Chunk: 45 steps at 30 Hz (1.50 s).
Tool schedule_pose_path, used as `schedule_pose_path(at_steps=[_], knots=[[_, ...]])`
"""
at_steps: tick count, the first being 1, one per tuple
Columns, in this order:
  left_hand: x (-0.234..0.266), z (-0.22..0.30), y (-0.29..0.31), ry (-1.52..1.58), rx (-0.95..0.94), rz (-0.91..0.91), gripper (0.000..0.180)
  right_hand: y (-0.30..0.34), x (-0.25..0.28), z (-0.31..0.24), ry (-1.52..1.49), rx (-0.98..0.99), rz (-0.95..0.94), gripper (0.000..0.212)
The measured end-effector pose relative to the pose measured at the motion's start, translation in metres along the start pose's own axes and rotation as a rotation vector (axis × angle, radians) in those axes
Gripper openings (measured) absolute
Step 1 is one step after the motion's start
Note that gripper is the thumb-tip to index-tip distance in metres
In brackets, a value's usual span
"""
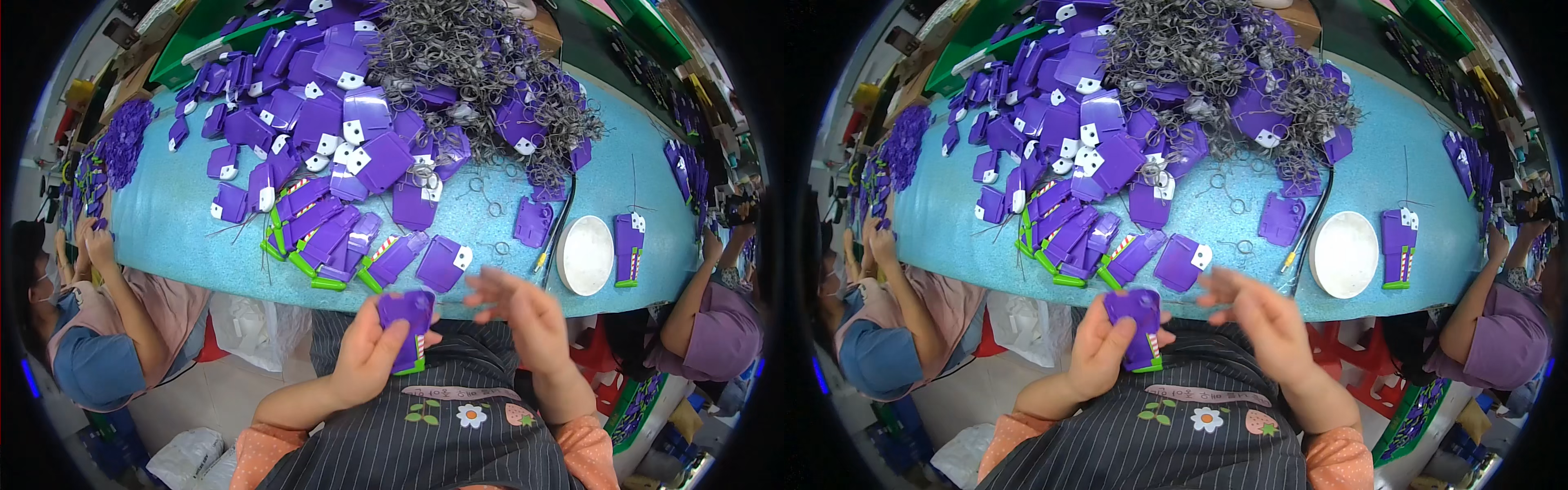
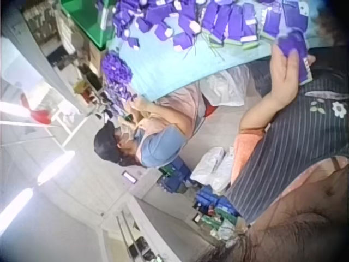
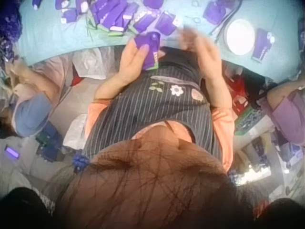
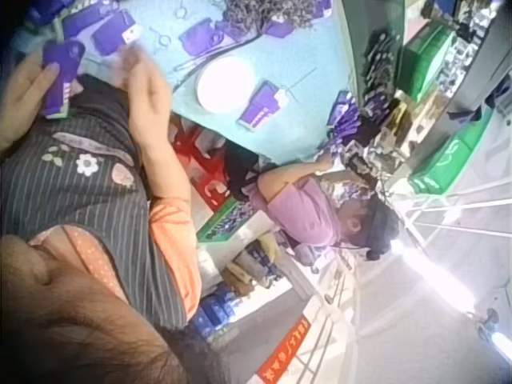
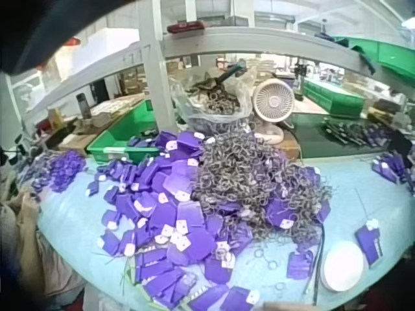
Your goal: The person assembles purple plastic components by hand, inserting small white pieces and threading grey wires through them. They handle the parts one at a time, manipulating them to fit the components together and placing the finished units on the table.
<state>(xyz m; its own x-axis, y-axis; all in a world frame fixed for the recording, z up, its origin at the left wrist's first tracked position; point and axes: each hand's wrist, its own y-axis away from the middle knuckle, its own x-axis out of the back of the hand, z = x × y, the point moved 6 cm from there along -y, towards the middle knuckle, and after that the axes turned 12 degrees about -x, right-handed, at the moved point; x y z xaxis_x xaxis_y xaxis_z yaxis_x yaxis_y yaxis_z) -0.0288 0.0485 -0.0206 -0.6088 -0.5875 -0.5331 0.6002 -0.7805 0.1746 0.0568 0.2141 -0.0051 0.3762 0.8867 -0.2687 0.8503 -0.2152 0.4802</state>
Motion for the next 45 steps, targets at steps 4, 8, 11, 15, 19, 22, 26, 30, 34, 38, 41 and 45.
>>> schedule_pose_path(at_steps=[4, 8, 11, 15, 19, 22, 26, 30, 34, 38, 41, 45], knots=[[-0.005, -0.012, -0.004, -0.384, 0.114, -0.228, 0.033, -0.04, -0.008, -0.034, -0.169, 0.075, 0.137, 0.042], [0.003, -0.014, -0.006, -0.197, 0.129, -0.101, 0.026, -0.033, -0.024, -0.048, 0.065, 0.131, 0.191, 0.031], [0.005, 0.001, -0.011, -0.007, -0.041, -0.004, 0.028, -0.01, -0.035, -0.046, 0.4, 0.334, 0.275, 0.019], [-0.012, 0.013, -0.008, 0.023, -0.158, -0.105, 0.032, 0.016, -0.05, -0.051, 0.86, 0.687, 0.427, 0.016], [-0.018, 0.009, -0.002, -0.044, -0.171, -0.131, 0.032, 0.024, -0.053, -0.049, 1.075, 0.782, 0.493, 0.025], [-0.019, 0.008, 0.001, -0.103, -0.174, -0.12, 0.031, 0.025, -0.052, -0.047, 1.098, 0.793, 0.521, 0.027], [-0.02, 0.007, 0.003, -0.183, -0.199, -0.1, 0.031, 0.027, -0.052, -0.048, 1.101, 0.827, 0.547, 0.025], [-0.021, 0.013, 0.0, -0.481, -0.298, -0.137, 0.031, 0.027, -0.048, -0.044, 1.044, 0.821, 0.53, 0.022], [-0.023, 0.017, -0.003, -0.589, -0.328, -0.155, 0.03, 0.026, -0.044, -0.041, 0.999, 0.854, 0.508, 0.019], [-0.02, 0.011, -0.002, -0.533, -0.264, -0.17, 0.03, 0.025, -0.041, -0.038, 0.99, 0.856, 0.511, 0.018], [-0.021, 0.013, -0.004, -0.554, -0.271, -0.182, 0.03, 0.024, -0.04, -0.038, 0.972, 0.835, 0.499, 0.017], [-0.026, 0.015, -0.004, -0.615, -0.325, -0.19, 0.029, 0.024, -0.038, -0.039, 0.954, 0.843, 0.487, 0.015]])
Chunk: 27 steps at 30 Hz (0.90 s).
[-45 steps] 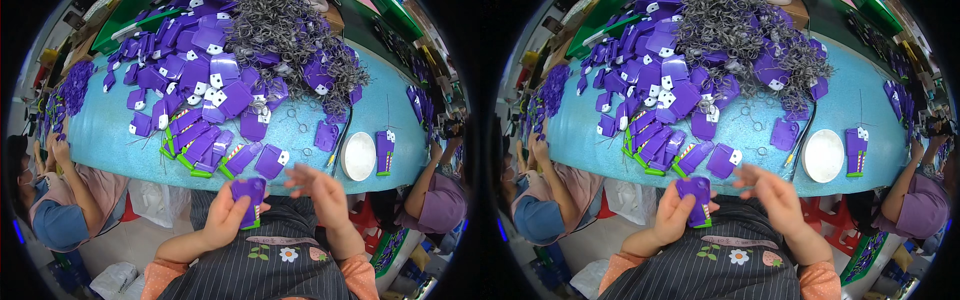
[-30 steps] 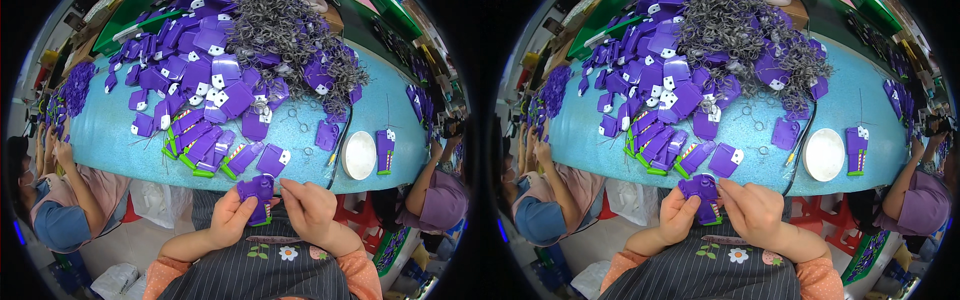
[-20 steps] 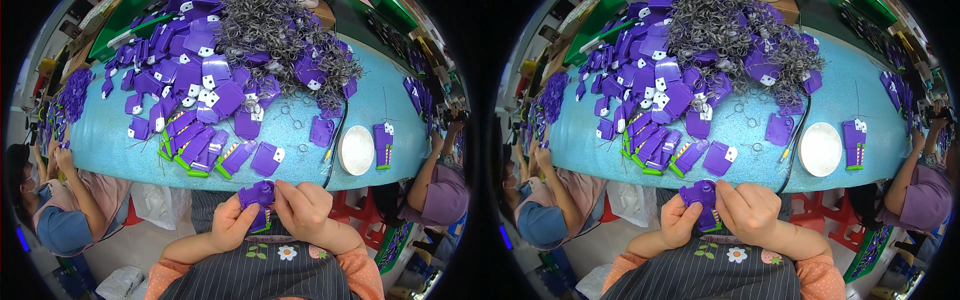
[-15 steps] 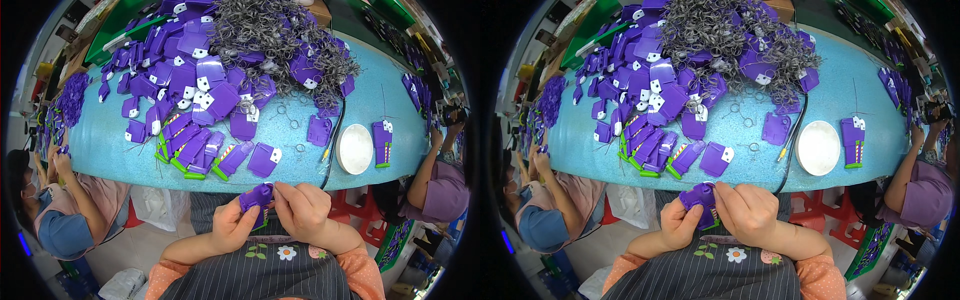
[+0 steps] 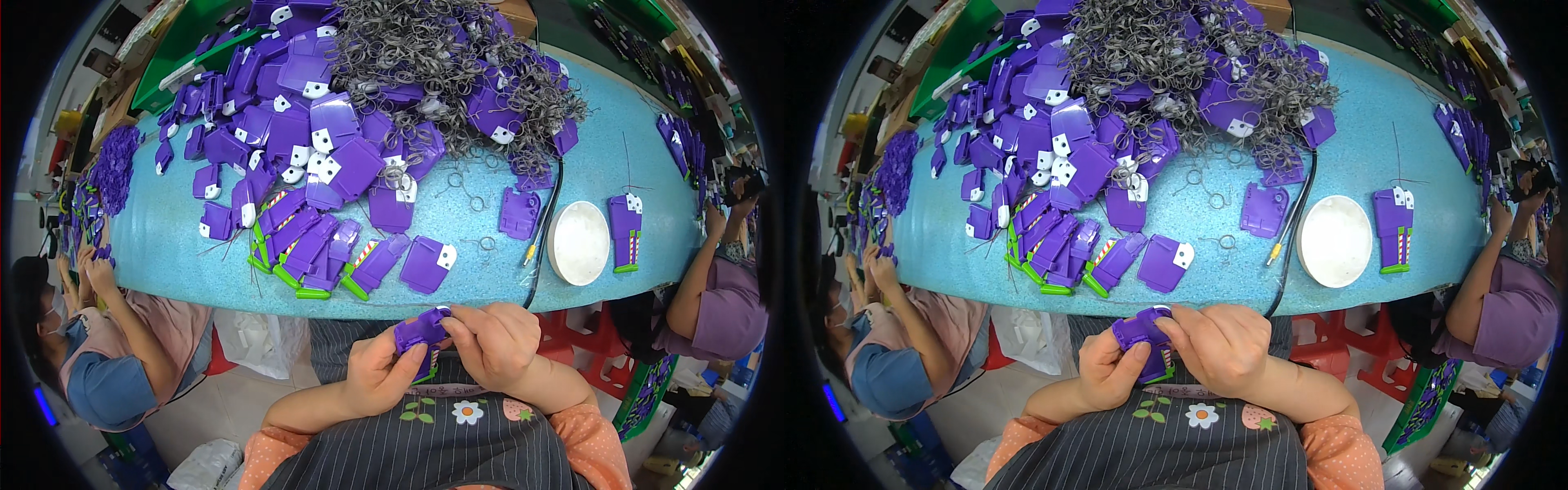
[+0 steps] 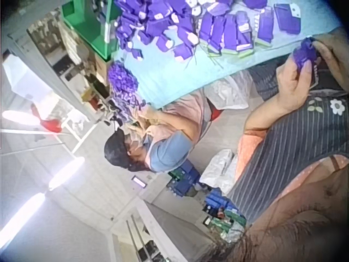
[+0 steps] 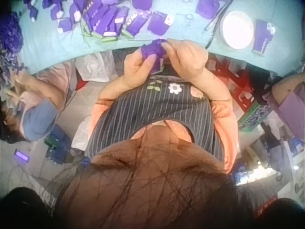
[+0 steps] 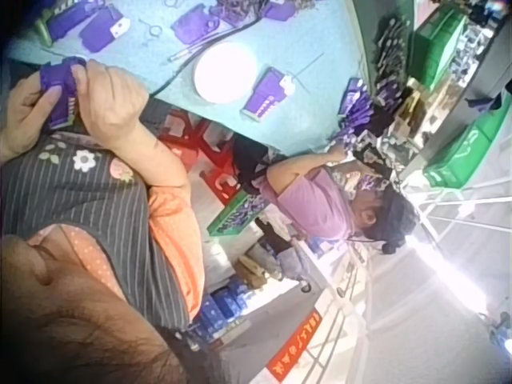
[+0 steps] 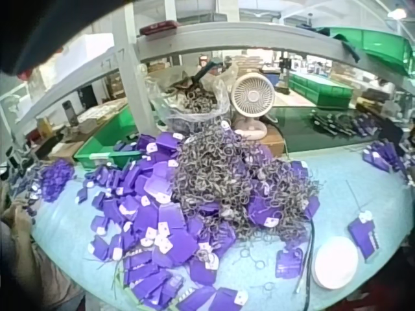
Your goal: The person assembles purple plastic components by hand, inserting small white pieces and threading grey wires through them. They handle the parts one at a time, manipulating them to fit the components together and placing the finished units on the table.
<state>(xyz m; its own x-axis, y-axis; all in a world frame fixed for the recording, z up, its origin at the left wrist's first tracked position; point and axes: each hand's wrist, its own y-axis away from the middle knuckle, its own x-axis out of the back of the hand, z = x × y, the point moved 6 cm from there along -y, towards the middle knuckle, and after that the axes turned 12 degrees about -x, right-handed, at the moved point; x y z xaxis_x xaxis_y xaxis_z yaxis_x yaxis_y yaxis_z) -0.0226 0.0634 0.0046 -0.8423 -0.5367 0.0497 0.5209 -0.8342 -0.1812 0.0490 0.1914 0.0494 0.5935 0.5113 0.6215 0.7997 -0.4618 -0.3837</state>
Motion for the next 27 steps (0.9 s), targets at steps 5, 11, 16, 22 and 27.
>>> schedule_pose_path(at_steps=[5, 11, 16, 22, 27], knots=[[-0.011, 0.021, -0.011, -0.373, -0.26, -0.237, 0.032, -0.009, -0.008, 0.015, -0.329, -0.413, -0.22, 0.008], [-0.018, 0.012, -0.002, 0.225, 0.139, -0.348, 0.031, -0.035, 0.005, 0.073, -0.605, -0.491, -0.001, 0.007], [-0.009, 0.008, -0.006, 0.695, 0.311, 0.123, 0.028, -0.008, -0.011, 0.043, -0.685, -0.539, -0.317, 0.031], [0.004, 0.014, -0.003, -0.166, -0.1, 0.105, 0.026, 0.007, -0.015, 0.014, -0.518, -0.318, -0.282, 0.023], [-0.005, 0.004, -0.003, 0.235, 0.009, 0.162, 0.03, 0.018, -0.032, 0.016, -0.741, -0.49, -0.233, 0.016]])
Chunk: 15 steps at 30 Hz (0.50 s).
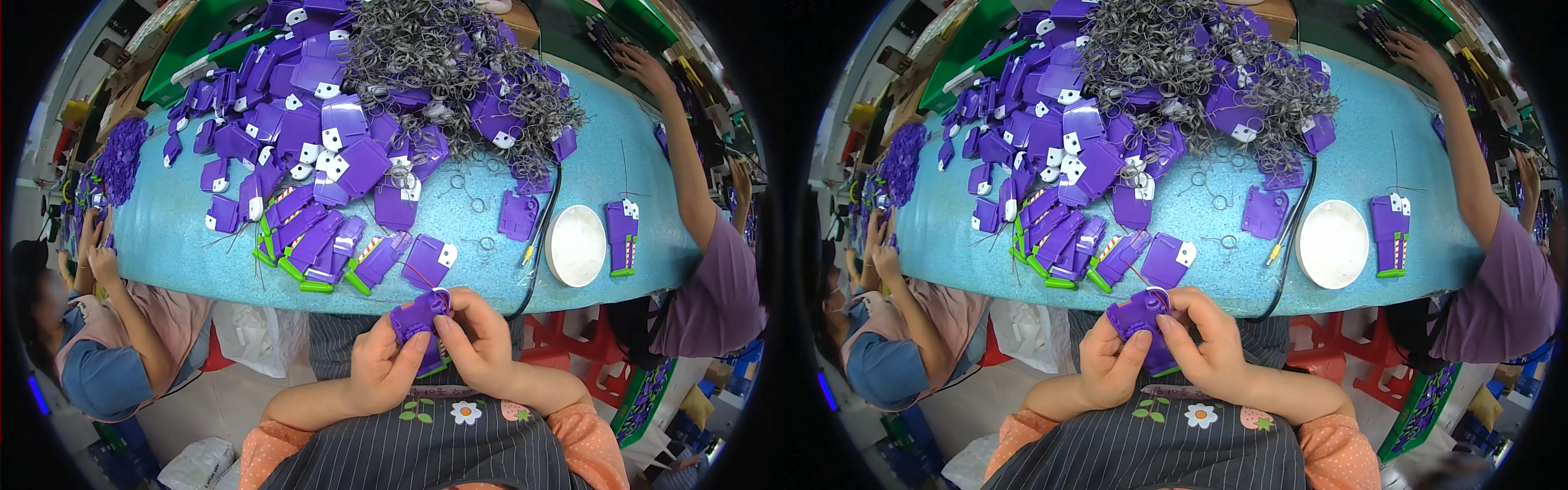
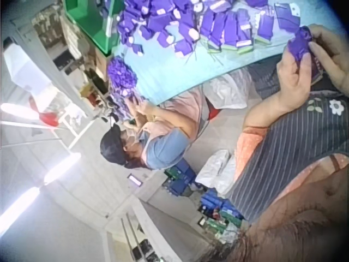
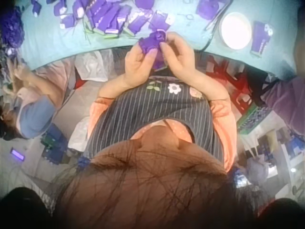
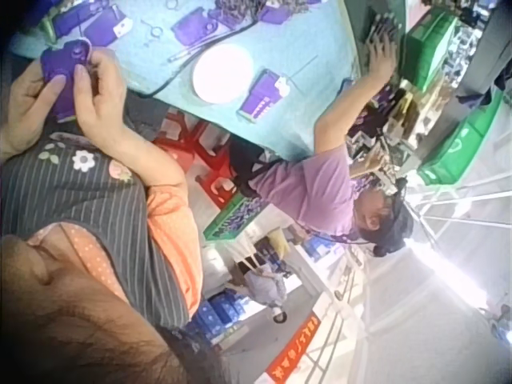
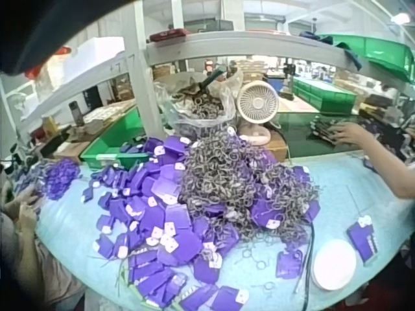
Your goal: The person assembles purple plastic components by hand, inserting small white pieces and threading grey wires through them. They handle the parts one at a time, manipulating them to fit the components together and placing the finished units on the table.
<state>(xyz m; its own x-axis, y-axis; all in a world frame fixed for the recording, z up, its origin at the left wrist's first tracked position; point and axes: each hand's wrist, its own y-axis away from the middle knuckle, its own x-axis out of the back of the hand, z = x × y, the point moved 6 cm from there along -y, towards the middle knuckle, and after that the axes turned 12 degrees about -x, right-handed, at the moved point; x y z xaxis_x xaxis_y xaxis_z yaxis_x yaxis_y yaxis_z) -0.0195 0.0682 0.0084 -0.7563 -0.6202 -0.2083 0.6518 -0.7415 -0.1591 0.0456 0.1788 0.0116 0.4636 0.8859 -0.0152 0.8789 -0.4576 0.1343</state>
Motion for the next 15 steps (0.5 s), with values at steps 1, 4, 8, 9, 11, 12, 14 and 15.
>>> schedule_pose_path(at_steps=[1, 4, 8, 9, 11, 12, 14, 15], knots=[[0.0, -0.002, 0.002, 0.01, 0.004, -0.002, 0.031, 0.002, -0.004, 0.01, -0.143, -0.073, 0.005, 0.015], [-0.001, -0.012, 0.007, 0.079, 0.027, -0.005, 0.034, 0.002, -0.009, 0.023, -0.338, -0.199, -0.027, 0.012], [-0.002, -0.016, 0.011, 0.217, 0.106, -0.05, 0.035, -0.003, 0.005, 0.012, -0.107, -0.139, -0.043, 0.015], [-0.002, -0.016, 0.011, 0.235, 0.127, -0.072, 0.035, -0.006, 0.013, 0.005, -0.002, -0.098, -0.05, 0.017], [-0.003, -0.01, 0.006, 0.347, 0.143, -0.053, 0.035, -0.01, 0.048, -0.018, 0.473, 0.102, 0.249, 0.024], [-0.001, -0.01, 0.006, 0.402, 0.199, -0.016, 0.035, -0.016, 0.056, -0.024, 0.706, 0.124, 0.388, 0.023], [-0.004, -0.01, 0.005, 0.432, 0.256, -0.026, 0.034, -0.025, 0.061, -0.021, 1.013, 0.117, 0.515, 0.021], [-0.008, -0.008, 0.004, 0.417, 0.263, -0.044, 0.034, -0.031, 0.059, -0.014, 1.096, 0.092, 0.501, 0.019]])
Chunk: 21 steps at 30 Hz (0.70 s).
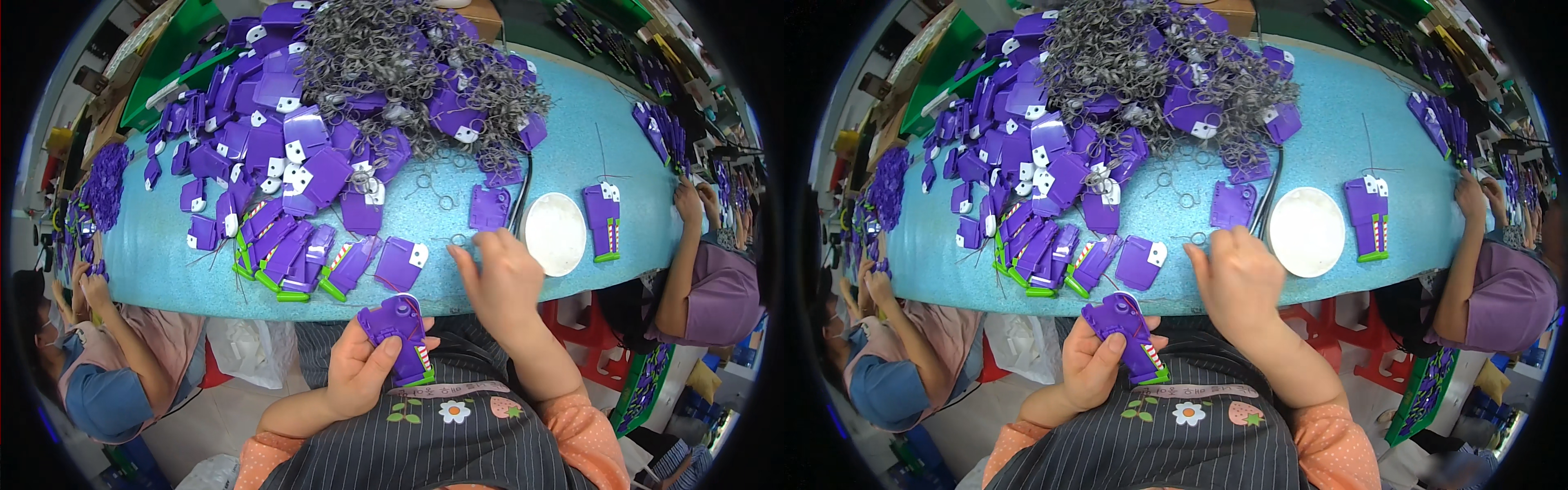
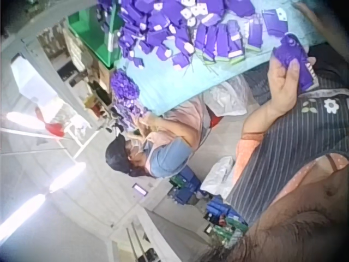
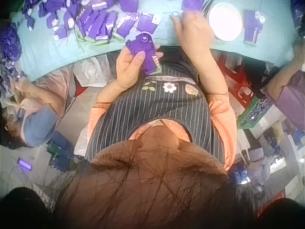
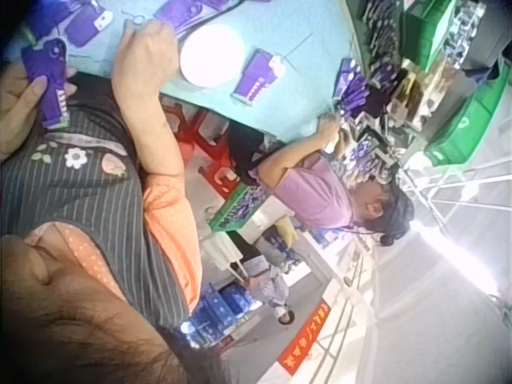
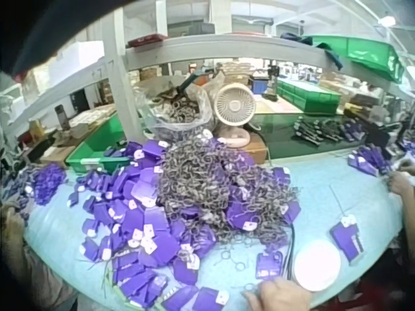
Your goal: The person assembles purple plastic components by hand, inserting small white pieces and threading grey wires through them. They handle the parts one at a time, manipulating them to fit the components together and placing the finished units on the table.
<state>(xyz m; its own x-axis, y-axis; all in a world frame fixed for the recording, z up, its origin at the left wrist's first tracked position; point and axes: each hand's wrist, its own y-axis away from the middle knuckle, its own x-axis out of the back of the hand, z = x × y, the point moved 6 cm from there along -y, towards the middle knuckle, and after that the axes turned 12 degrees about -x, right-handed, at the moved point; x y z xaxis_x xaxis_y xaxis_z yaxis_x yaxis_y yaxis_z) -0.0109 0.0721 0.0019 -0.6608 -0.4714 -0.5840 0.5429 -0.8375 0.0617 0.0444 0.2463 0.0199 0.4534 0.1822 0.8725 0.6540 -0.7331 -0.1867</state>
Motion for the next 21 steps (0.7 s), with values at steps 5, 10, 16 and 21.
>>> schedule_pose_path(at_steps=[5, 10, 16, 21], knots=[[-0.001, 0.001, 0.002, -0.023, -0.003, 0.021, 0.034, 0.001, 0.029, 0.001, -0.334, -0.003, -0.041, 0.008], [0.0, -0.003, 0.005, -0.057, 0.059, 0.078, 0.036, 0.008, 0.095, 0.058, -0.174, -0.106, 0.167, 0.006], [-0.01, -0.01, -0.005, -0.05, 0.159, -0.002, 0.037, 0.003, 0.075, 0.086, -0.26, -0.206, 0.106, 0.007], [-0.007, -0.007, -0.003, -0.011, 0.182, -0.022, 0.038, 0.014, 0.093, 0.066, -0.554, -0.32, 0.128, 0.008]])
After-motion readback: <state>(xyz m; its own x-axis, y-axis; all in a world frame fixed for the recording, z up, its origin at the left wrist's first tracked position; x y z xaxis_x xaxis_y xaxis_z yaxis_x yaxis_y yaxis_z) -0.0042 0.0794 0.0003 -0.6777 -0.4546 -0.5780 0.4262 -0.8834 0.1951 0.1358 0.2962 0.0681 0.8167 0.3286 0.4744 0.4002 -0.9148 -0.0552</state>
